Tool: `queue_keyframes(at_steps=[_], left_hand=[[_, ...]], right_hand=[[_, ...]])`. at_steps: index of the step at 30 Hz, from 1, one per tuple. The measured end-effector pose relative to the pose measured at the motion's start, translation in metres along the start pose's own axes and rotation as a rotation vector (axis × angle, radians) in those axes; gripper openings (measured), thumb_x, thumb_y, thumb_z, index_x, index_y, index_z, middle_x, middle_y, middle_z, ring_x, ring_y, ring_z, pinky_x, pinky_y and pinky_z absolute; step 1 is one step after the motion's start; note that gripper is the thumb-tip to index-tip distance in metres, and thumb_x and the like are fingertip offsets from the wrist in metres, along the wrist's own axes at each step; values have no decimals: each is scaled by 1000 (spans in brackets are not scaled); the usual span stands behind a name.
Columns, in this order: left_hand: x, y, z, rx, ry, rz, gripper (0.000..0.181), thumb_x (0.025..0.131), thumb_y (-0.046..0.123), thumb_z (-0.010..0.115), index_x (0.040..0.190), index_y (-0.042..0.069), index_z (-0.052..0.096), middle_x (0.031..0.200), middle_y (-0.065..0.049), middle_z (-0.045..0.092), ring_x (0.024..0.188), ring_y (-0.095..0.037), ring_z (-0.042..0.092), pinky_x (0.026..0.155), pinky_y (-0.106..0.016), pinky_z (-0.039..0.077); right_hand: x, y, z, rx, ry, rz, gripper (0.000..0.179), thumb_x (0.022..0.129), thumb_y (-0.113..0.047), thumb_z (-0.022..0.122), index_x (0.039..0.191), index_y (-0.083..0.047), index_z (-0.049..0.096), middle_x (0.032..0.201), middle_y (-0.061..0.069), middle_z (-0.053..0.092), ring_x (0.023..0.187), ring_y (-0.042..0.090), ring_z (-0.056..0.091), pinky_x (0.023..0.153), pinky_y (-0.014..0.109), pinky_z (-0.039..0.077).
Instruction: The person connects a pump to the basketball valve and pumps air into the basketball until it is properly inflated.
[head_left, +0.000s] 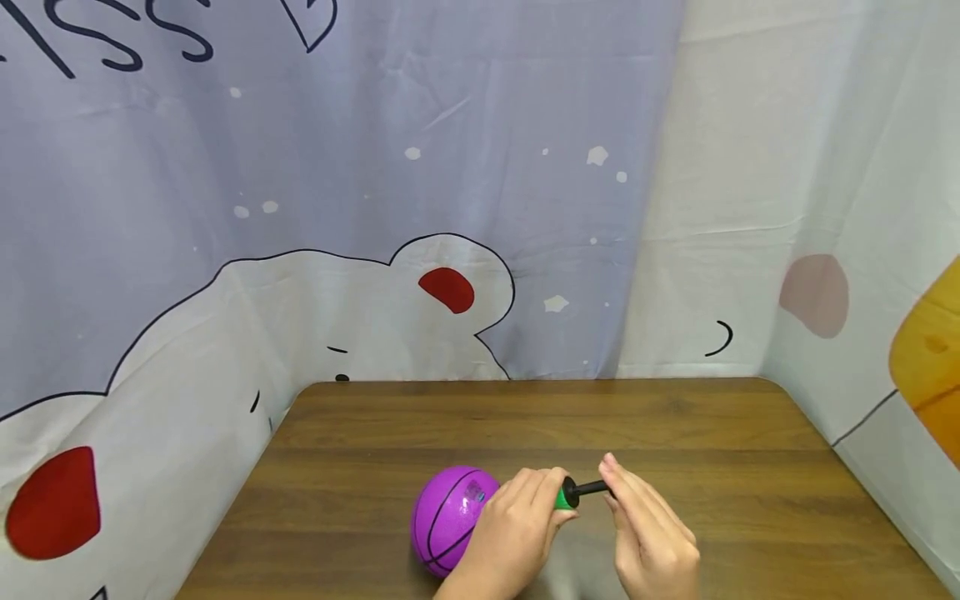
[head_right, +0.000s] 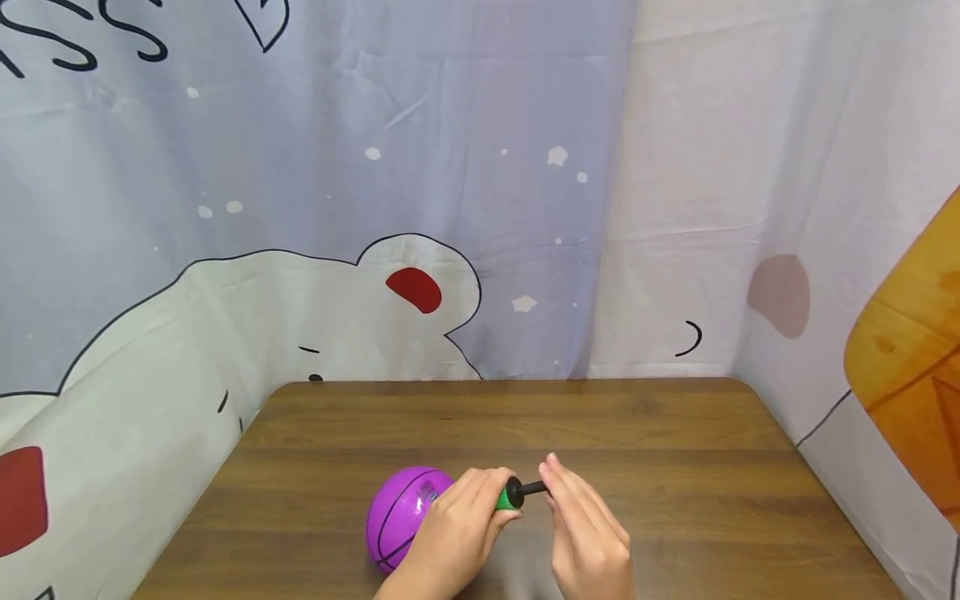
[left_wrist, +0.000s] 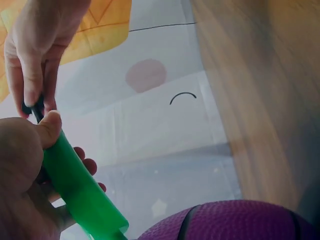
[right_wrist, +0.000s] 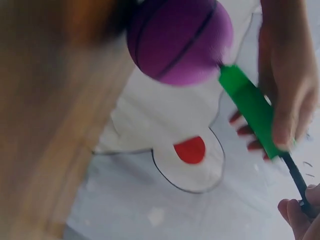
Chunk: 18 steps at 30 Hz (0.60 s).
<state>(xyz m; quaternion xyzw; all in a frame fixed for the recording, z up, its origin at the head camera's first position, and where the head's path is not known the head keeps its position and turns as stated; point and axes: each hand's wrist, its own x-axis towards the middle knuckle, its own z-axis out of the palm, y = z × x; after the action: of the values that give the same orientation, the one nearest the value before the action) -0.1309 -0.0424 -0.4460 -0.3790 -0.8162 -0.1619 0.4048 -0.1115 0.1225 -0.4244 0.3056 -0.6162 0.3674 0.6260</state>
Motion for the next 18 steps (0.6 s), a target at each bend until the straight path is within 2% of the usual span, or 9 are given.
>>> queue_keyframes(at_steps=[6, 9, 14, 18], left_hand=[[-2, -6, -7, -24, -43, -38, 34, 105, 37, 50, 120, 7, 59, 104, 0, 68, 93, -11, 65, 81, -22, 57], [-2, -7, -9, -41, -62, -57, 34, 105, 37, 49, 120, 8, 58, 105, 0, 67, 94, -11, 65, 82, -23, 57], [-1, -6, -7, -33, -16, -30, 35, 106, 37, 46, 118, 6, 59, 101, 0, 66, 90, -11, 64, 81, -21, 57], [1, -4, -4, -20, 25, 0, 37, 107, 36, 44, 117, 5, 60, 99, 0, 66, 87, -10, 63, 80, -17, 56]], right_hand=[[30, 2, -9, -45, 113, -14, 22, 97, -3, 65, 93, 17, 72, 100, 26, 74, 97, 27, 75, 93, 21, 55], [37, 1, -13, -62, 127, 15, 22, 96, -3, 66, 93, 17, 72, 100, 25, 74, 99, 26, 75, 93, 20, 55], [36, -4, -13, -78, 127, 69, 21, 96, -4, 67, 93, 16, 73, 99, 23, 75, 102, 22, 74, 92, 18, 54], [29, -4, -7, -62, 112, 55, 21, 96, -3, 65, 93, 17, 72, 99, 25, 74, 101, 25, 74, 93, 20, 54]])
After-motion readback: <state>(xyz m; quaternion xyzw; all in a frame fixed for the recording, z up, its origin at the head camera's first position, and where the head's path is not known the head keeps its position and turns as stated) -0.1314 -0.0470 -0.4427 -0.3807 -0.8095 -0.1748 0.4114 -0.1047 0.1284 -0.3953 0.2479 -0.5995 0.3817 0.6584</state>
